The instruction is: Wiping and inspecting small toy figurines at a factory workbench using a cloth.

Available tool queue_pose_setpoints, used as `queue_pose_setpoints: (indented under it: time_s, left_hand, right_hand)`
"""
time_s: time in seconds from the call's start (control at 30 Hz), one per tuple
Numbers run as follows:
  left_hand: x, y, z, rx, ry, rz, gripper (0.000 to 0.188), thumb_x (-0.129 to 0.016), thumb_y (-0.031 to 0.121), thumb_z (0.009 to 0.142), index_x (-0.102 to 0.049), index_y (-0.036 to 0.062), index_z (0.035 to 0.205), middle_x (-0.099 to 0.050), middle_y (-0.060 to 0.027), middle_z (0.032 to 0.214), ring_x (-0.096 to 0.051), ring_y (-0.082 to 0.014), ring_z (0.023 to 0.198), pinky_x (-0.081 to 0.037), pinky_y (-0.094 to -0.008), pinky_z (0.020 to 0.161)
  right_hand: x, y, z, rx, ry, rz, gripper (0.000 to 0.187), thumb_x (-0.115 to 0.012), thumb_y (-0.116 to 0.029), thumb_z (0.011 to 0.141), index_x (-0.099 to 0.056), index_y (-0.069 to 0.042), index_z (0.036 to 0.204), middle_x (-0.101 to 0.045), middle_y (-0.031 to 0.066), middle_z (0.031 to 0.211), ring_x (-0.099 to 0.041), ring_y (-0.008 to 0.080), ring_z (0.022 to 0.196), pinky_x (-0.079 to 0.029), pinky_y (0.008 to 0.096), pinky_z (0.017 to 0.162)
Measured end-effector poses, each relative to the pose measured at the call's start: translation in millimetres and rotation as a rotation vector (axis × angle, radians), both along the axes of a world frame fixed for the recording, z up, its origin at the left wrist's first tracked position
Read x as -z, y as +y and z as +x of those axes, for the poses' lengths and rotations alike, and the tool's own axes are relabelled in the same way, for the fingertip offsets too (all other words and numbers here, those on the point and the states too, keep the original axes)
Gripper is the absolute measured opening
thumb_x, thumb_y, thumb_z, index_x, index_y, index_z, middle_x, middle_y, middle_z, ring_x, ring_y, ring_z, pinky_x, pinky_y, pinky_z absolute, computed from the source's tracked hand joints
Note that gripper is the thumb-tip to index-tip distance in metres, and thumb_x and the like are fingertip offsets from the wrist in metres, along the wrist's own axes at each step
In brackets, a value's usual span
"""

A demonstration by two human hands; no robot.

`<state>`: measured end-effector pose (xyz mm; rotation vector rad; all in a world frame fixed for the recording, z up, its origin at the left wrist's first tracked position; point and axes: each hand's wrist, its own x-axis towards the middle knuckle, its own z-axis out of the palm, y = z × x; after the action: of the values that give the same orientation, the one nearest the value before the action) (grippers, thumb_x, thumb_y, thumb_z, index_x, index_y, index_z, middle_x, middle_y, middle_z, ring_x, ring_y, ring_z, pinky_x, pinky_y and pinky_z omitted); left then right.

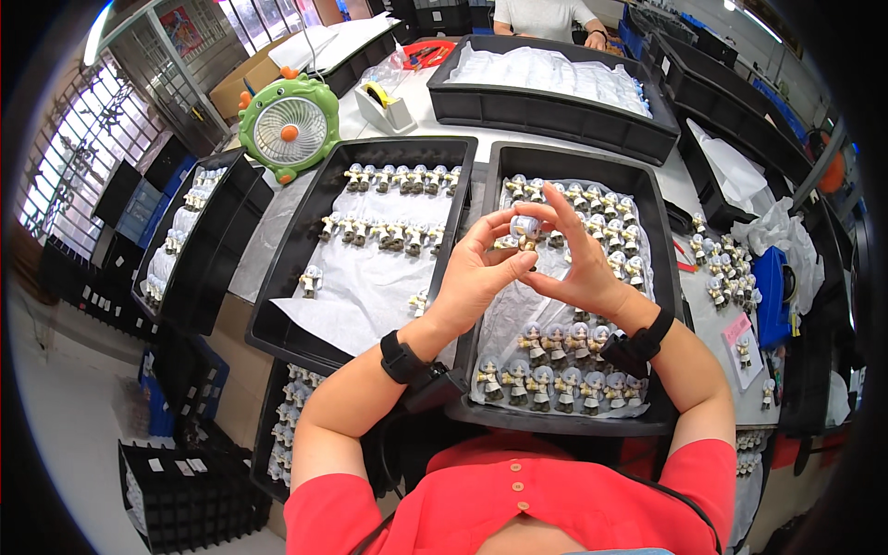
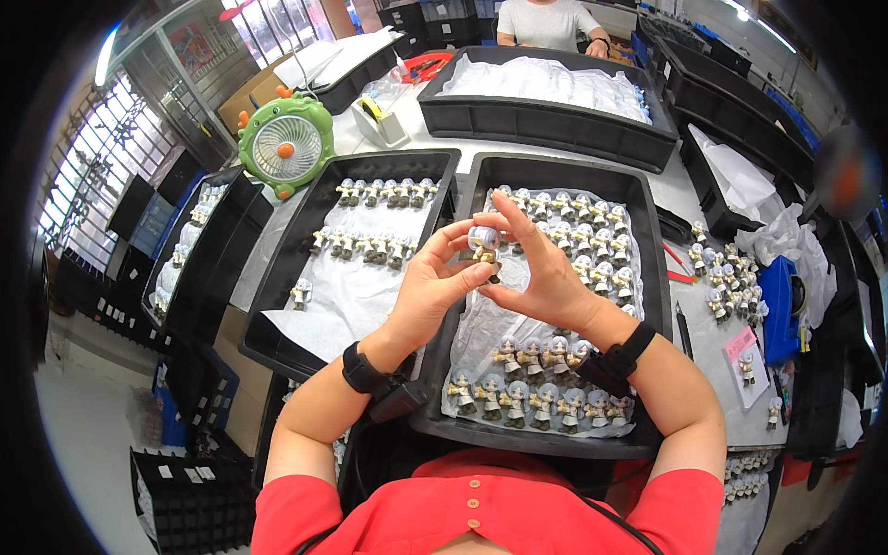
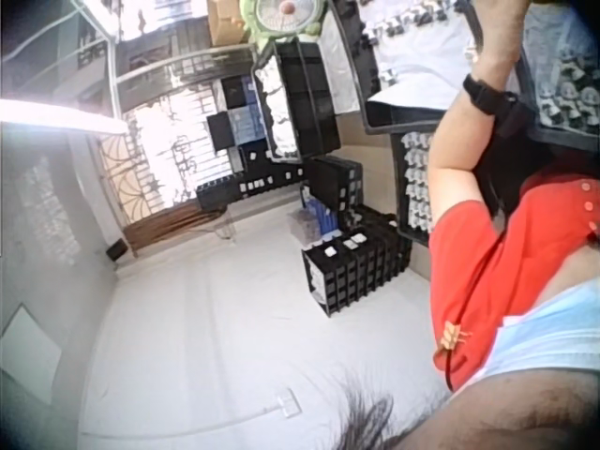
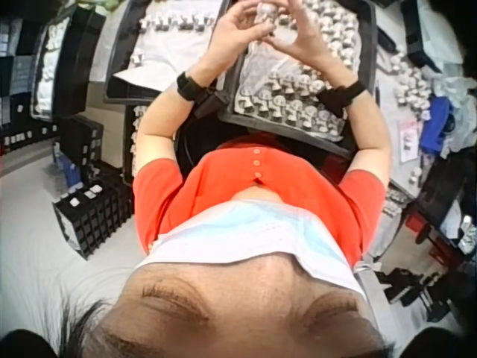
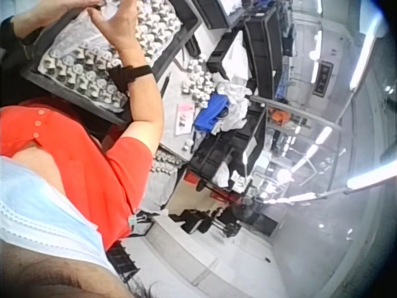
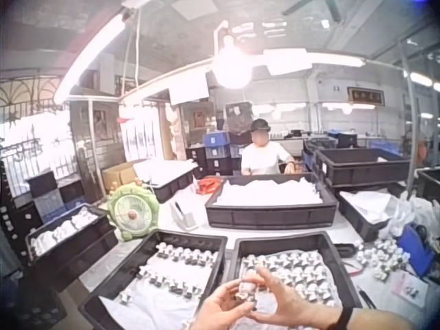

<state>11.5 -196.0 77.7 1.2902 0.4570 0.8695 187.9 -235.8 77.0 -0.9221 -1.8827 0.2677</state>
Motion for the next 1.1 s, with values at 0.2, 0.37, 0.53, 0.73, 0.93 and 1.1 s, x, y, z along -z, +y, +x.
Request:
queue_pose_setpoints:
  time_s: [0.2, 0.37, 0.53, 0.73, 0.93, 1.1]
  left_hand:
    - [-5.2, -2.7, -0.3, 0.023, -0.083, -0.105, 0.049, -0.062, 0.012, 0.087, -0.041, 0.0038, 0.130, -0.052, -0.0090, 0.117, -0.059, -0.0135, 0.095, -0.048, -0.0273, 0.081]
    - [-8.6, -1.6, -3.4, 0.115, -0.144, -0.232, 0.046, -0.056, 0.013, 0.091, -0.039, 0.0037, 0.132, -0.056, -0.0094, 0.115, -0.061, -0.0180, 0.096, -0.050, -0.0299, 0.082]
    - [-2.6, 5.1, -4.7, 0.231, -0.219, -0.313, 0.047, -0.053, 0.015, 0.092, -0.036, 0.0036, 0.135, -0.055, -0.0119, 0.118, -0.062, -0.0240, 0.101, -0.052, -0.0329, 0.084]
    - [-3.6, 5.2, -3.2, 0.245, -0.239, -0.325, 0.048, -0.051, 0.016, 0.093, -0.035, 0.0040, 0.136, -0.055, -0.0129, 0.119, -0.061, -0.0258, 0.101, -0.052, -0.0335, 0.084]
    - [-1.8, 5.4, -4.0, 0.227, -0.238, -0.344, 0.040, -0.051, 0.017, 0.094, -0.038, 0.0048, 0.130, -0.054, -0.0147, 0.121, -0.060, -0.0289, 0.104, -0.052, -0.0362, 0.086]
    - [2.4, 6.3, -4.3, 0.167, -0.205, -0.379, 0.028, -0.051, 0.015, 0.093, -0.042, 0.0053, 0.118, -0.055, -0.0146, 0.117, -0.060, -0.0306, 0.103, -0.052, -0.0367, 0.084]
  right_hand:
    - [-0.5, -2.9, -0.6, -0.006, -0.023, -0.057, 0.100, -0.078, -0.009, 0.065, -0.017, -0.009, 0.145, -0.043, 0.0133, 0.135, -0.050, 0.0249, 0.116, -0.043, 0.0354, 0.095]
    - [2.1, -3.1, 0.8, 0.045, 0.020, -0.075, 0.102, -0.080, -0.013, 0.064, -0.018, -0.009, 0.144, -0.042, 0.0127, 0.135, -0.051, 0.0240, 0.115, -0.044, 0.0358, 0.093]
    - [-3.1, -5.8, -0.1, 0.064, 0.061, -0.113, 0.104, -0.082, -0.017, 0.062, -0.019, -0.008, 0.144, -0.049, 0.0114, 0.128, -0.052, 0.0233, 0.113, -0.044, 0.0354, 0.091]
    - [-3.8, -5.6, 0.8, 0.079, 0.067, -0.099, 0.104, -0.082, -0.018, 0.062, -0.019, -0.009, 0.144, -0.052, 0.0114, 0.124, -0.053, 0.0230, 0.112, -0.044, 0.0356, 0.090]
    - [-4.4, -6.1, 1.1, 0.073, 0.076, -0.107, 0.103, -0.081, -0.016, 0.061, -0.020, -0.011, 0.144, -0.053, 0.0108, 0.122, -0.053, 0.0229, 0.112, -0.044, 0.0359, 0.090]
    - [-6.6, -7.1, 0.3, 0.067, 0.088, -0.081, 0.102, -0.081, -0.014, 0.060, -0.021, -0.011, 0.143, -0.053, 0.0099, 0.121, -0.053, 0.0223, 0.111, -0.043, 0.0350, 0.091]
